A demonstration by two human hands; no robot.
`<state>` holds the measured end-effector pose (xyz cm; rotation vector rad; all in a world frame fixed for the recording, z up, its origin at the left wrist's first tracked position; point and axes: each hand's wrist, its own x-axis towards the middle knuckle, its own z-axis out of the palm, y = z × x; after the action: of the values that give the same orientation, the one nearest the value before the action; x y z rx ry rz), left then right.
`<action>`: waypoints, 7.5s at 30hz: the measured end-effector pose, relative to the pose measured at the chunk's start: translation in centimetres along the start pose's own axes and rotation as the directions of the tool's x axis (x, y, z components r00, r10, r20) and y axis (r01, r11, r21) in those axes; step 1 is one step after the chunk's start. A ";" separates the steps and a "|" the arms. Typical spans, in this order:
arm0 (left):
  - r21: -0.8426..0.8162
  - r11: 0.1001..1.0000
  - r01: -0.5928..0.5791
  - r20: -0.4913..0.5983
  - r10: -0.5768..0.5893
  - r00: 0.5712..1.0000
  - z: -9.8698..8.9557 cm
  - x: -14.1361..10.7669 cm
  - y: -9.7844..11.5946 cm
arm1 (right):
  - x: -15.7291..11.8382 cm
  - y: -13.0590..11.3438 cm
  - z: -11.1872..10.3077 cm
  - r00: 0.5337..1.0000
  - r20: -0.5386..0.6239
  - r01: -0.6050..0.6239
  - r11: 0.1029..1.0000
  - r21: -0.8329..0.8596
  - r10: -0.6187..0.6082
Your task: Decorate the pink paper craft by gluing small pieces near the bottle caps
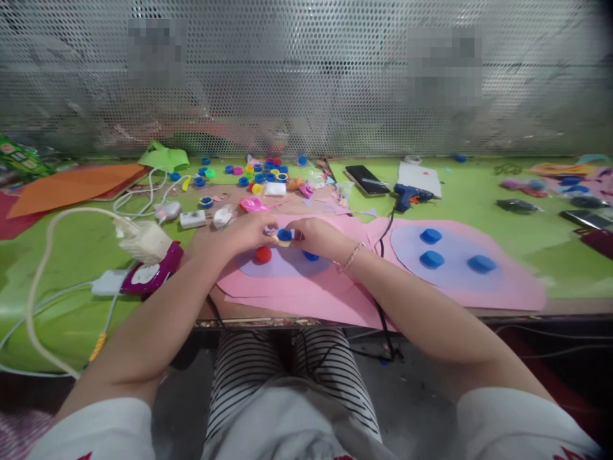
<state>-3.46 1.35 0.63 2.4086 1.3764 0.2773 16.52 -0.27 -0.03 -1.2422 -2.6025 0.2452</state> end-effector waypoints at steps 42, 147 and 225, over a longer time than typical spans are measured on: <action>0.134 0.986 0.104 -0.010 -0.104 0.995 0.6 0.0 0.0 | 0.1 0.2 0.2 1.000 -0.016 0.006 1.000 0.004 -0.006; -0.980 0.197 -0.024 -0.077 -0.267 0.961 0.7 0.6 1.6 | 1.0 -0.1 0.5 0.944 -0.305 0.093 0.787 0.610 0.125; -0.972 0.230 0.049 -0.026 -0.312 0.950 1.0 0.6 2.1 | 0.7 -0.3 0.9 0.916 -0.401 0.154 0.912 0.381 0.013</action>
<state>-1.14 0.66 0.59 1.1212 1.0042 1.0221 15.61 0.07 -0.67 -0.9301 -2.1030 0.4439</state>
